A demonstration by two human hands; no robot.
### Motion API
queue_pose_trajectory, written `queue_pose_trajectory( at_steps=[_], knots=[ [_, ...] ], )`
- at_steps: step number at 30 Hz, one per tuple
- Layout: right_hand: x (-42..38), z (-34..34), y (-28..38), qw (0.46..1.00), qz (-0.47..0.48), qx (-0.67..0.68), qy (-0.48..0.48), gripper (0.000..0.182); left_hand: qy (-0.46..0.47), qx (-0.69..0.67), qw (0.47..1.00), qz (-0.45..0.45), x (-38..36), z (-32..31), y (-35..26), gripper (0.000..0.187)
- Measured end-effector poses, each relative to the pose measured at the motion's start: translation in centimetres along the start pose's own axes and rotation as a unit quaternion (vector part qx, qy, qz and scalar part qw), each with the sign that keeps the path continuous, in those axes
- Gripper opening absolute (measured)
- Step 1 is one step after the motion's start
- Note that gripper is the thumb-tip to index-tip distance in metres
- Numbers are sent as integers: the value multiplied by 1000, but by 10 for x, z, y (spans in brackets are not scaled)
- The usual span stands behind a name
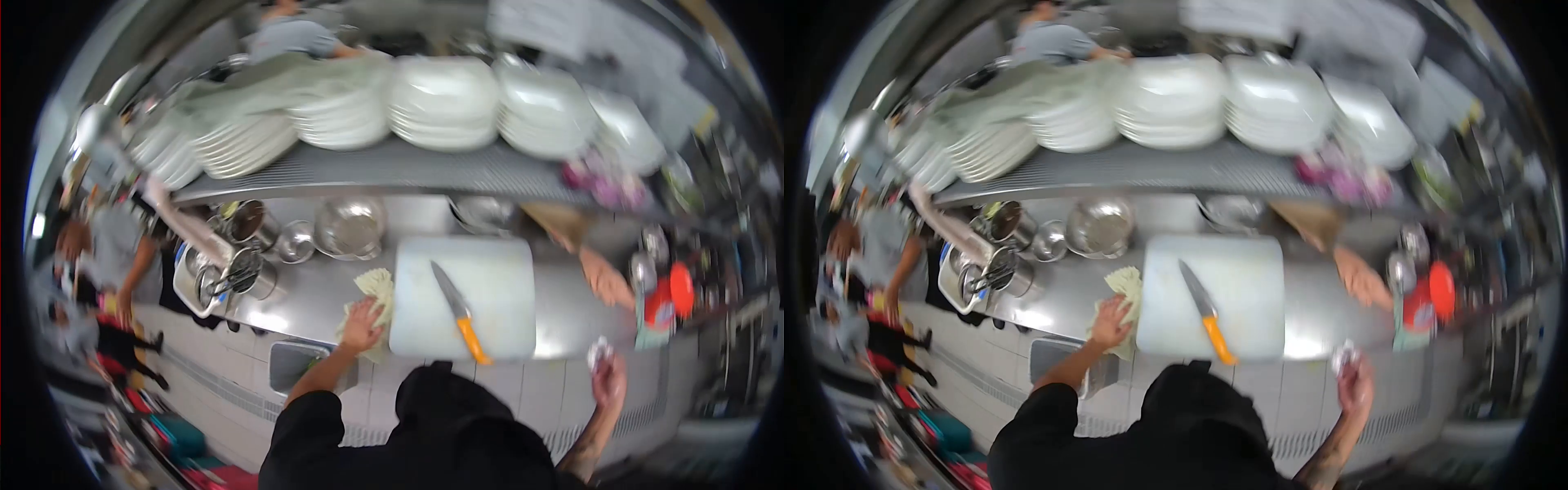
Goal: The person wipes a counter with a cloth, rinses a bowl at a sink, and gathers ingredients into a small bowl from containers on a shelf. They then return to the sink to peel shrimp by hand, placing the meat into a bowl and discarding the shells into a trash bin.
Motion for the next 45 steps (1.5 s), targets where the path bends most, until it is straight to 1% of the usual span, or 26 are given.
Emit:
queue_pose_trajectory(
  at_steps=[2,5,6,8,10,12,15,17,19,21,22,23,25,26,27,28,29,31,32,34,36,38,40,41,42,45],
  knots=[
    [-19,25,9,1000,0,2,-5,21,76,-41,992,-96,-22,23,6,60],
    [-63,77,18,989,-5,0,-146,29,120,-29,987,-104,-27,55,15,61],
    [-87,77,24,985,-7,3,-175,32,117,-12,988,-100,-29,61,28,59],
    [-122,108,21,973,8,26,-228,32,63,93,993,26,-31,45,69,57],
    [-151,135,8,966,20,49,-252,33,-17,79,996,32,-11,59,48,56],
    [-171,150,0,942,55,65,-325,29,-65,79,995,-5,29,69,-19,54],
    [-213,192,-24,919,110,124,-357,25,-67,-97,974,-191,86,31,-165,45],
    [-224,209,-35,905,130,157,-374,22,54,-193,945,-260,138,-37,-267,39],
    [-237,219,-46,888,123,175,-407,22,84,-228,896,-373,194,-77,-391,39],
    [-253,213,-49,883,129,183,-412,21,123,-206,886,-397,260,-138,-466,43],
    [-263,197,-43,879,123,176,-425,21,74,-86,924,-366,295,-176,-490,46],
    [-273,189,-40,876,114,168,-438,21,11,-116,919,-377,347,-218,-514,52],
    [-306,206,-59,884,105,167,-423,24,331,103,883,-318,416,-251,-562,63],
    [-312,201,-61,841,88,193,-498,26,340,96,887,-298,418,-294,-569,63],
    [-332,223,-78,877,88,209,-423,27,204,13,966,-157,412,-348,-570,69],
    [-340,234,-82,897,90,248,-354,29,53,-59,997,-1,402,-377,-556,76],
    [-344,228,-78,822,45,227,-520,32,53,-51,997,31,380,-361,-539,76],
    [-339,246,-76,824,16,222,-521,34,166,-48,975,-143,339,-292,-544,81],
    [-335,254,-69,816,-4,212,-538,35,162,-44,978,-126,337,-299,-523,81],
    [-320,290,-50,850,-21,179,-495,37,37,-3,988,-152,336,-313,-456,81],
    [-283,315,-18,872,-40,128,-471,40,78,48,995,-42,348,-282,-424,82],
    [-244,348,11,902,-38,105,-417,42,34,99,991,86,352,-273,-399,89],
    [-209,400,29,924,-49,118,-361,36,24,45,981,185,328,-235,-410,91],
    [-199,392,63,902,-111,65,-411,21,-2,38,984,174,315,-244,-402,89],
    [-183,399,79,912,-87,71,-394,10,-15,33,980,195,300,-244,-408,89],
    [-99,442,97,941,-94,53,-321,28,-78,18,978,195,267,-242,-423,84]
  ],
)
Point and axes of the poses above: each hand's wrist, its own x-axis towards the middle knuckle, its own z-axis out of the back of the hand, y = z × x, the point moved 2 cm from there along x, towards the middle knuckle
